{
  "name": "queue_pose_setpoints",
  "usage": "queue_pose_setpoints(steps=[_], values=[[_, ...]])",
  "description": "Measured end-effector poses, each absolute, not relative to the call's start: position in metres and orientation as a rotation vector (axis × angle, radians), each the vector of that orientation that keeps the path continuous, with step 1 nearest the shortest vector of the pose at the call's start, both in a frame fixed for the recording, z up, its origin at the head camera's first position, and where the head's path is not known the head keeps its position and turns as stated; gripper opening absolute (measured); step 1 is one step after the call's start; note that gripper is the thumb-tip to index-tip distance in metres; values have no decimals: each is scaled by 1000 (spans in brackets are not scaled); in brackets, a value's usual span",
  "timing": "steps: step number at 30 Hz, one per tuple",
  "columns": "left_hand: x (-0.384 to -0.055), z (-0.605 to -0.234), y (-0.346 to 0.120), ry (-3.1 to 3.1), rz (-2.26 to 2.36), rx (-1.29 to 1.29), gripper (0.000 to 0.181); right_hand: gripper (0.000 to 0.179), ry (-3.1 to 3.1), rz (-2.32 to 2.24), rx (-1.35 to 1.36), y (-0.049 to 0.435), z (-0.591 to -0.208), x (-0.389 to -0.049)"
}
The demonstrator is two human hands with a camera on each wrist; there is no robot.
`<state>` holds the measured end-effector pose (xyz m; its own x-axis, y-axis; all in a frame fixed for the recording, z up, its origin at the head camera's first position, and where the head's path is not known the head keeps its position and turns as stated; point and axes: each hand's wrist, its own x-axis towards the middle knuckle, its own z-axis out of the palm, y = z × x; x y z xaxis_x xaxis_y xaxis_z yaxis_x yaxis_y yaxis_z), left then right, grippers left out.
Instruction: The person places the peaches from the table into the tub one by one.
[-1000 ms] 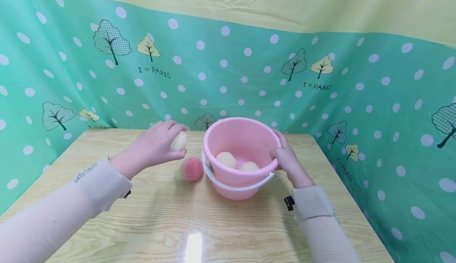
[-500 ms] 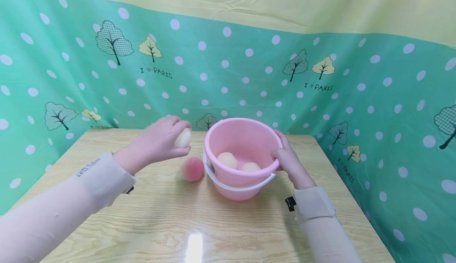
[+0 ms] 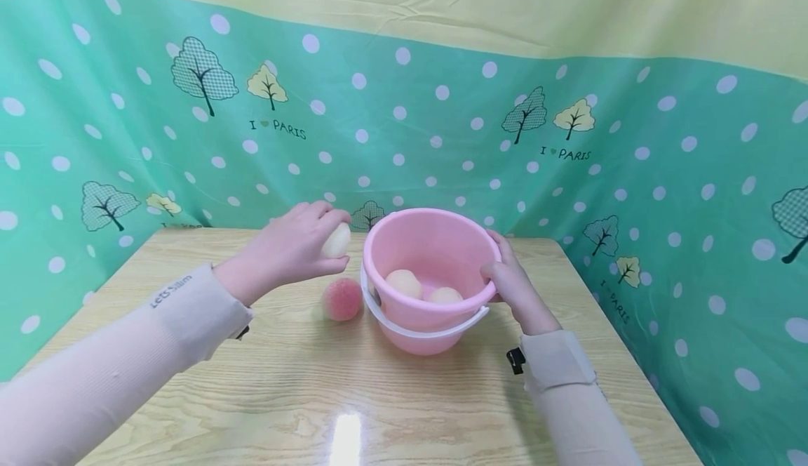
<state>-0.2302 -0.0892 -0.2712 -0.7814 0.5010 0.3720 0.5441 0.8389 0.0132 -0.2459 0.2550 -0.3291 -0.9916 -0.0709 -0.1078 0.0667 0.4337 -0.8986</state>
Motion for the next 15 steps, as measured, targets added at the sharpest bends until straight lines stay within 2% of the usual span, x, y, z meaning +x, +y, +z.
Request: queue_pose_setpoints(steps=[15], values=[[-233,-263,-74,-2652,-196,-814,52,85,2558,-1605,-20,255,-328,-245]])
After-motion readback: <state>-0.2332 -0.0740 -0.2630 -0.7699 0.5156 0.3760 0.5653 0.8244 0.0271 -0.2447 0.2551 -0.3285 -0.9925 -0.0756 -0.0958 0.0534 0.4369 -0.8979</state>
